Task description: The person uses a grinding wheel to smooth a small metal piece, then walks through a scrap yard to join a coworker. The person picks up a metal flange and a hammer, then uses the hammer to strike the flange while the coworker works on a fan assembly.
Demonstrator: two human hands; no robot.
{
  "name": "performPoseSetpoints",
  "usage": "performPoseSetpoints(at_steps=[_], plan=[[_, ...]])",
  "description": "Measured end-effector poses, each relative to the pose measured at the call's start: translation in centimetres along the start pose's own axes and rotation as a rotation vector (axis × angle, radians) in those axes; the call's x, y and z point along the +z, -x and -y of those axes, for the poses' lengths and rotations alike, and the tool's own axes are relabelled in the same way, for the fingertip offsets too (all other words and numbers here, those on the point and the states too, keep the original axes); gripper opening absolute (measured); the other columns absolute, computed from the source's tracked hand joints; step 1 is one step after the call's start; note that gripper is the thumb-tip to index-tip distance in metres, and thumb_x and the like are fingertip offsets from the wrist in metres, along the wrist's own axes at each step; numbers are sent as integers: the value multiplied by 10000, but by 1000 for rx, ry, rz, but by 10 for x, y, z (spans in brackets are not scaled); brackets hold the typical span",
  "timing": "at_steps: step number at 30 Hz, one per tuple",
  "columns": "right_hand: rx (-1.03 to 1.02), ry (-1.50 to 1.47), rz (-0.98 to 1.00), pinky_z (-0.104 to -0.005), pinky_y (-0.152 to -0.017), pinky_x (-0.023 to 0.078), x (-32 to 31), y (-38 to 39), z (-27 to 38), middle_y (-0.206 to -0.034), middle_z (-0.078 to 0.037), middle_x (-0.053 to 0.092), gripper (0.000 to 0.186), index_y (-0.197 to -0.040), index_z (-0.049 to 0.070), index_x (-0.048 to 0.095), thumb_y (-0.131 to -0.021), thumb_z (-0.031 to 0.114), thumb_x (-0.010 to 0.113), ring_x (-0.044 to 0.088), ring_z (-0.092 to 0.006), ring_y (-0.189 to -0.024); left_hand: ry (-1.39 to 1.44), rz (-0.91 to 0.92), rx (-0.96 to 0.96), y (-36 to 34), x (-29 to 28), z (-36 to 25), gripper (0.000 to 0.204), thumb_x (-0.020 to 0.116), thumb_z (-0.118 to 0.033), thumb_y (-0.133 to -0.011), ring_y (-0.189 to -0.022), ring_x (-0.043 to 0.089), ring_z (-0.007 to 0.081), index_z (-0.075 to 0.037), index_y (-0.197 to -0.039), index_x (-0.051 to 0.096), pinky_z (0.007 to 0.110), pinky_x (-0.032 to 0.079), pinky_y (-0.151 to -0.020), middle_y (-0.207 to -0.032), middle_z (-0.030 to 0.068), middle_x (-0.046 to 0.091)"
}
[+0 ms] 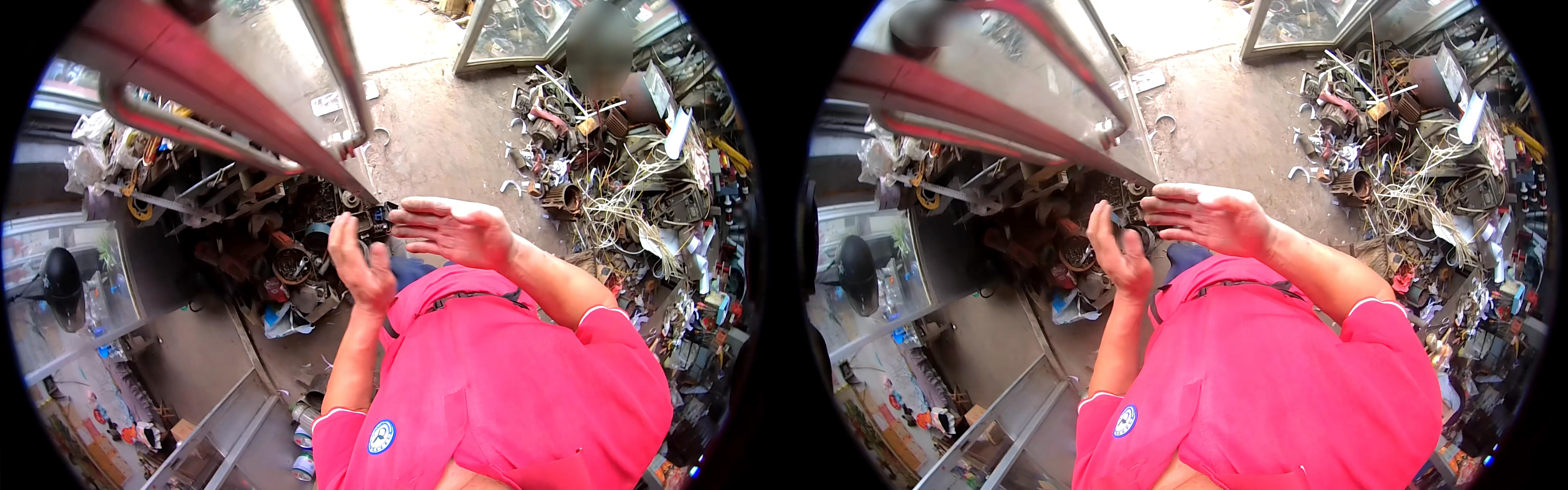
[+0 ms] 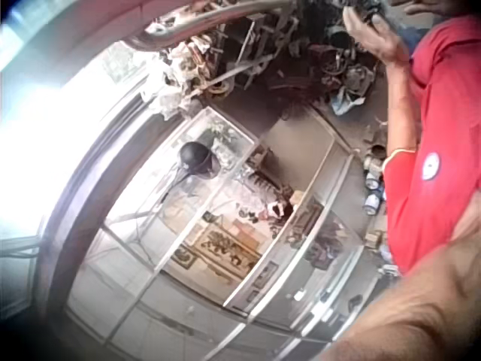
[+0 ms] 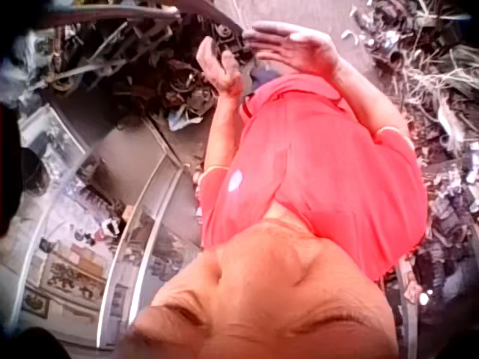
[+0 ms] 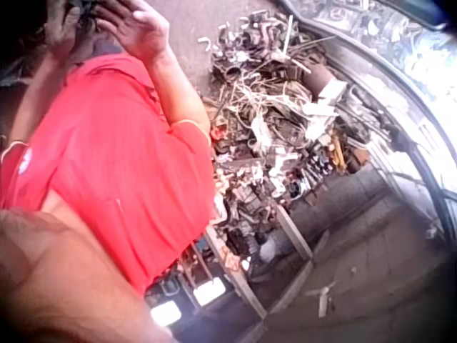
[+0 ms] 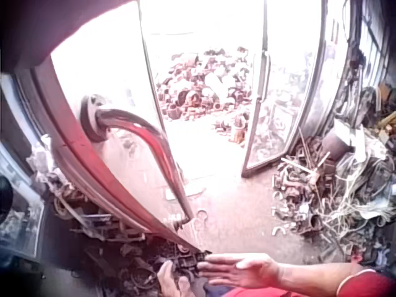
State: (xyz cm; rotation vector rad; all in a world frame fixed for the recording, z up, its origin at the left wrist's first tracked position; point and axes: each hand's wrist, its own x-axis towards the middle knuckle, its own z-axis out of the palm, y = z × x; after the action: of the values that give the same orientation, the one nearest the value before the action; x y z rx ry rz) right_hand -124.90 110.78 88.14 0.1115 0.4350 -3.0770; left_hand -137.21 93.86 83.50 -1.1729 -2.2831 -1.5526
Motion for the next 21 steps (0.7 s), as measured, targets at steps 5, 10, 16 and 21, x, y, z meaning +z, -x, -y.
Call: performPoseSetpoints(at_steps=[5,10,16,21], plan=[[-166,180,-324,-394,-1113,315,-59,27,3,-1462,-122,438,576,-1430,28,438,-960,354,506,432,-247,-1325,267,202,527,-8,111,-81,413,465,-292,-967,-1217,515,369,13,-1218,584,497,357,-1062,-1243,221,575],[-585,1038,-452,-408,-1091,332,-2,112,83,-1422,-144,479,547,-1375,16,500,-983,397,481,450,-253,-1312,588,482,-868,-2,203,44,543,409,-511,-993,-1192,518,285,-52,-1226,584,524,336,-1028,-1241,129,592],[-1057,1987,-792,-462,-990,399,-137,171,122,-1274,-109,597,417,-1153,112,648,-776,281,596,530,-328,-1184,1625,898,-1223,29,317,-142,643,326,-588,-999,-1326,426,281,-94,-1391,454,459,300,-1114,-1347,108,548],[-441,959,-1466,-395,-737,523,-277,244,170,-890,-114,673,265,-890,25,635,-917,252,500,652,-240,-803,905,782,-710,32,343,-195,543,378,-436,-1031,-1301,466,279,-26,-1359,517,425,320,-1116,-1403,143,500]])
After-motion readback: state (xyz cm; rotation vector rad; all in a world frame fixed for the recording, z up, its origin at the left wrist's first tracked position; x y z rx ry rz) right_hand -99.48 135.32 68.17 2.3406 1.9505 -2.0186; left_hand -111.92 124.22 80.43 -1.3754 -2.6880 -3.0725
